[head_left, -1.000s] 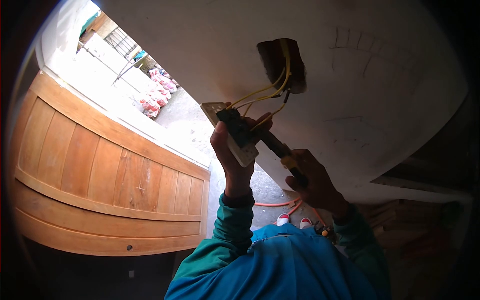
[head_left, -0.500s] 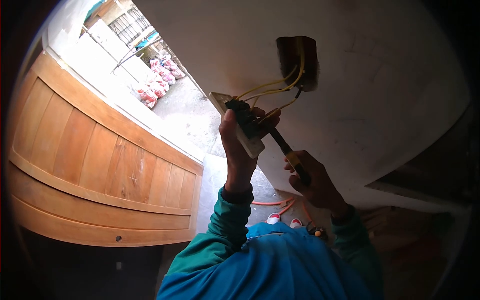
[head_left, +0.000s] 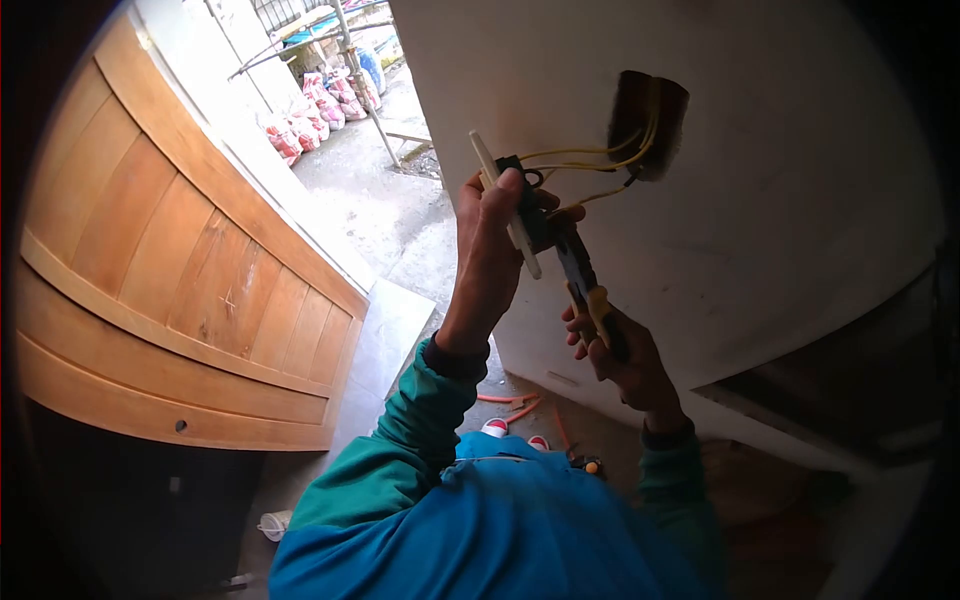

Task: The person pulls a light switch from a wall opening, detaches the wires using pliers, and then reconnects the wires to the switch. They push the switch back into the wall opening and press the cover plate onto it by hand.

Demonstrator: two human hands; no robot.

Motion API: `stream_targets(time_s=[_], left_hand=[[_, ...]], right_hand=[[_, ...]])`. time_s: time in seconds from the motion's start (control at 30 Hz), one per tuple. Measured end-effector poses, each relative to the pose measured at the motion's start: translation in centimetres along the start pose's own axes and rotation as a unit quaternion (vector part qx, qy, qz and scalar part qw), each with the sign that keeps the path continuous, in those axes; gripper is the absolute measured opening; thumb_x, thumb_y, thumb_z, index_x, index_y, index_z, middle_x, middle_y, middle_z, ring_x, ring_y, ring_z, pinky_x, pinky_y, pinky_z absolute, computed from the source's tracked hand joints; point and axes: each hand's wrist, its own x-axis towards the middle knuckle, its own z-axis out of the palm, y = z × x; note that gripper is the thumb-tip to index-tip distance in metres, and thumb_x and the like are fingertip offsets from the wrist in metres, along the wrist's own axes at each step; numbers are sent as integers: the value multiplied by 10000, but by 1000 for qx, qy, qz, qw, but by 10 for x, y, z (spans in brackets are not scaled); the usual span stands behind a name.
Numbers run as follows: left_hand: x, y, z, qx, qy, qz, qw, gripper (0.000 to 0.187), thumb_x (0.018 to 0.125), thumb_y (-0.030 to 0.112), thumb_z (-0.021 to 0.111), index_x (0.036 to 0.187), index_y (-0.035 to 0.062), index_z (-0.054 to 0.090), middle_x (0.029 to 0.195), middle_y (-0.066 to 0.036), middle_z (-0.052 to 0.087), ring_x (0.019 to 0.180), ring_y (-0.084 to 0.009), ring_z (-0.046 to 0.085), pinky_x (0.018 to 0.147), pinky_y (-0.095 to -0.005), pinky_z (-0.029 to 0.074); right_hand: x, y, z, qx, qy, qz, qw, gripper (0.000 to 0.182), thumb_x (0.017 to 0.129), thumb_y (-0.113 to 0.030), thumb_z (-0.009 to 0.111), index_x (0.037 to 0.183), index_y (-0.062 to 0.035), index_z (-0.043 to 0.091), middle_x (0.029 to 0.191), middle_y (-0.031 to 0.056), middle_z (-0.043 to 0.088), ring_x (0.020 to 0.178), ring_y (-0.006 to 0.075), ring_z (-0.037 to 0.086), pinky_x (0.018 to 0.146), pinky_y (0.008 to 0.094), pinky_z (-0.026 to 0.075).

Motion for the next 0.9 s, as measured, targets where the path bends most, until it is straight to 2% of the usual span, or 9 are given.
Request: stream_targets(time_s=[0.2, 0.27, 0.43, 0.5, 0.57, 0.63, 0.77, 0.83, 0.9], left_hand=[[0, 0, -3, -43, -17, -14, 999, 620, 890, 476, 606, 1178, 11, 314, 981, -196, 551, 895, -394, 687, 813, -455, 586], [0, -3, -8, -25, -9, -6, 1000, 523, 927, 536, 506, 1125, 52, 525, 962, -164, 644, 977, -420, 678, 894, -481, 556], [-3, 0, -8, -37, -29, -13, 999, 516, 937, 531, 477, 1141, 60, 525, 967, -167, 649, 966, -419, 682, 874, -472, 569], [-5, 5, -3, -43, -36, -8, 998, 495, 929, 491, 531, 1083, 28, 447, 960, -187, 630, 921, -381, 691, 854, -460, 574], [-2, 2, -8, -40, -45, -11, 998, 500, 928, 496, 525, 1079, 22, 470, 960, -187, 639, 926, -390, 691, 868, -459, 569], [-1, 0, -11, -31, -43, -1, 999, 551, 911, 560, 502, 1163, 71, 531, 953, -164, 668, 945, -396, 695, 868, -471, 577], [0, -1, -11, -5, -49, 5, 999, 578, 905, 577, 499, 1186, 74, 533, 970, -172, 682, 938, -389, 698, 857, -465, 583], [0, -2, -10, 2, -37, 6, 999, 576, 905, 579, 500, 1199, 85, 539, 981, -179, 692, 937, -388, 699, 845, -464, 587], [1, -5, -13, -5, -37, 1, 999, 592, 908, 594, 480, 1210, 89, 539, 990, -179, 694, 939, -389, 698, 845, -472, 585]], right_hand=[[0, -1, 13, -130, 56, -42, 989, 285, 922, -129, 593, 1182, -51, 503, 1034, 119, 594, 917, 222, 611, 848, 352, 504], [0, -1, 14, -134, 63, -51, 988, 299, 917, -120, 598, 1191, -56, 496, 1038, 121, 592, 907, 227, 612, 837, 352, 504], [-3, -4, 16, -175, 70, -68, 980, 358, 892, -86, 635, 1216, -66, 483, 1065, 129, 596, 904, 243, 622, 808, 351, 503], [-4, -4, 17, -177, 76, -79, 978, 373, 887, -89, 648, 1218, -62, 478, 1066, 133, 597, 907, 249, 628, 803, 353, 503], [-5, -5, 18, -180, 78, -93, 976, 388, 883, -92, 662, 1221, -57, 474, 1067, 136, 597, 909, 255, 633, 798, 355, 504], [-6, -7, 20, -165, 81, -51, 982, 326, 899, -84, 597, 1204, -53, 486, 1054, 103, 579, 939, 205, 589, 835, 347, 494], [-6, -10, 22, -146, 92, -49, 984, 303, 899, -89, 604, 1179, -51, 491, 1037, 98, 575, 905, 200, 582, 799, 344, 490], [-6, -8, 20, -206, 80, -59, 974, 416, 887, -98, 671, 1236, -45, 449, 1022, 156, 578, 856, 276, 641, 756, 358, 511], [-6, -3, 19, -210, 77, -63, 973, 427, 884, -100, 674, 1239, -41, 445, 1025, 163, 556, 848, 282, 635, 745, 362, 512]])
